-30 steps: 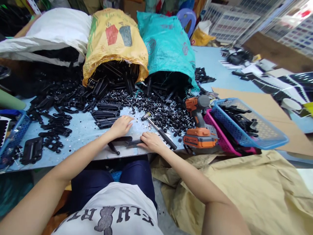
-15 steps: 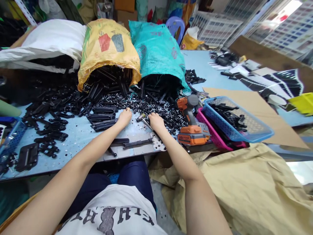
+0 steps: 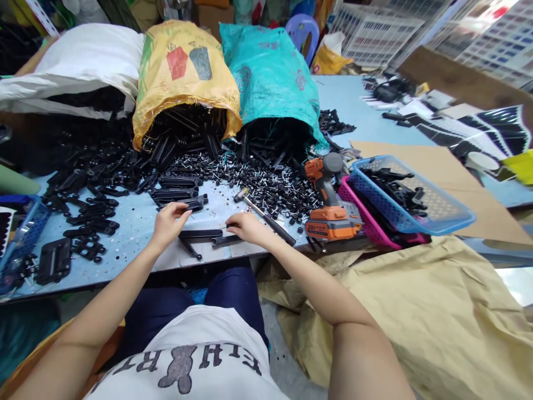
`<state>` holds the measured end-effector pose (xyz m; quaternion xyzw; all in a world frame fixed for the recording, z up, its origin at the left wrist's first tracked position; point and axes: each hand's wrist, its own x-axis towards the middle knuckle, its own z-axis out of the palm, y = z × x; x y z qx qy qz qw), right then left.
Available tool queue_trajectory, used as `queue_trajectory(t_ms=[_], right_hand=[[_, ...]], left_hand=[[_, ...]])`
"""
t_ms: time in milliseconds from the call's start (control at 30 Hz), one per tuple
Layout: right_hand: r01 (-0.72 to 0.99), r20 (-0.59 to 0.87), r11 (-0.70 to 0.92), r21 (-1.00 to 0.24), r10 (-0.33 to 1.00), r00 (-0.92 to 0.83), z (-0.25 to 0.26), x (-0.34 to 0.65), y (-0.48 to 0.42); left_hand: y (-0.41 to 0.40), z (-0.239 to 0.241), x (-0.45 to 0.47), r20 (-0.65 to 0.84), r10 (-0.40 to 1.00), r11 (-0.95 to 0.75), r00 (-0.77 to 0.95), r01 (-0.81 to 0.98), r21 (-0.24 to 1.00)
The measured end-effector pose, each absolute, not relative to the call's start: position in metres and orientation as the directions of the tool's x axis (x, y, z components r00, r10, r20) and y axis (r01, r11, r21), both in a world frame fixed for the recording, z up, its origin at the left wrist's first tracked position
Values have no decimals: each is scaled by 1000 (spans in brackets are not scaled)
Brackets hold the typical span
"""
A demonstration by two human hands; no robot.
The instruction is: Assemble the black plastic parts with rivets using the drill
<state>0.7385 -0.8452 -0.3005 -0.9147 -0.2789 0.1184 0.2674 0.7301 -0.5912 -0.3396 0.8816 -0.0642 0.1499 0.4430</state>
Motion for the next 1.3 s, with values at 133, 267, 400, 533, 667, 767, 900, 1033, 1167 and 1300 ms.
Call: queue_trajectory(t_ms=[133, 267, 400, 533, 667, 767, 900, 1033, 1167, 1300], right_hand=[[511, -189, -740, -438, 631, 753, -291, 741, -826], [620, -298, -764, -179, 643, 706, -277, 739, -805], [690, -340, -724, -16, 653, 677, -269, 734, -788], [716, -364, -698, -9, 669, 648, -270, 737, -786], [707, -358, -707, 26, 654, 667, -275, 740, -787], [740, -370, -673, 14, 684, 629, -276, 737, -785], [730, -353, -683, -5, 684, 638, -275, 730, -779], [795, 26, -572, -204, 808, 588, -296, 719, -765], [829, 200, -453, -327, 824, 530, -339, 713, -747], [808, 241, -400, -434, 812, 531, -367, 717, -743]], left_hand=[[-562, -355, 691, 267, 137, -494, 954, -168, 853], [-560, -360, 680, 316, 152, -529, 936, -193, 826], [-566, -357, 678, 398, 74, -623, 914, -269, 735], [-572, -356, 674, 420, -97, -693, 902, -364, 622], [-575, -358, 675, 429, -133, -785, 893, -359, 504], [-573, -360, 677, 441, -173, -783, 881, -395, 480], [-571, -358, 668, 467, -120, -818, 876, -354, 454], [-585, -353, 643, 266, 88, -913, 960, -29, 408], [-614, -354, 632, -71, 126, -928, 989, 143, 343], [-633, -360, 643, -124, 192, -919, 974, 223, 326]])
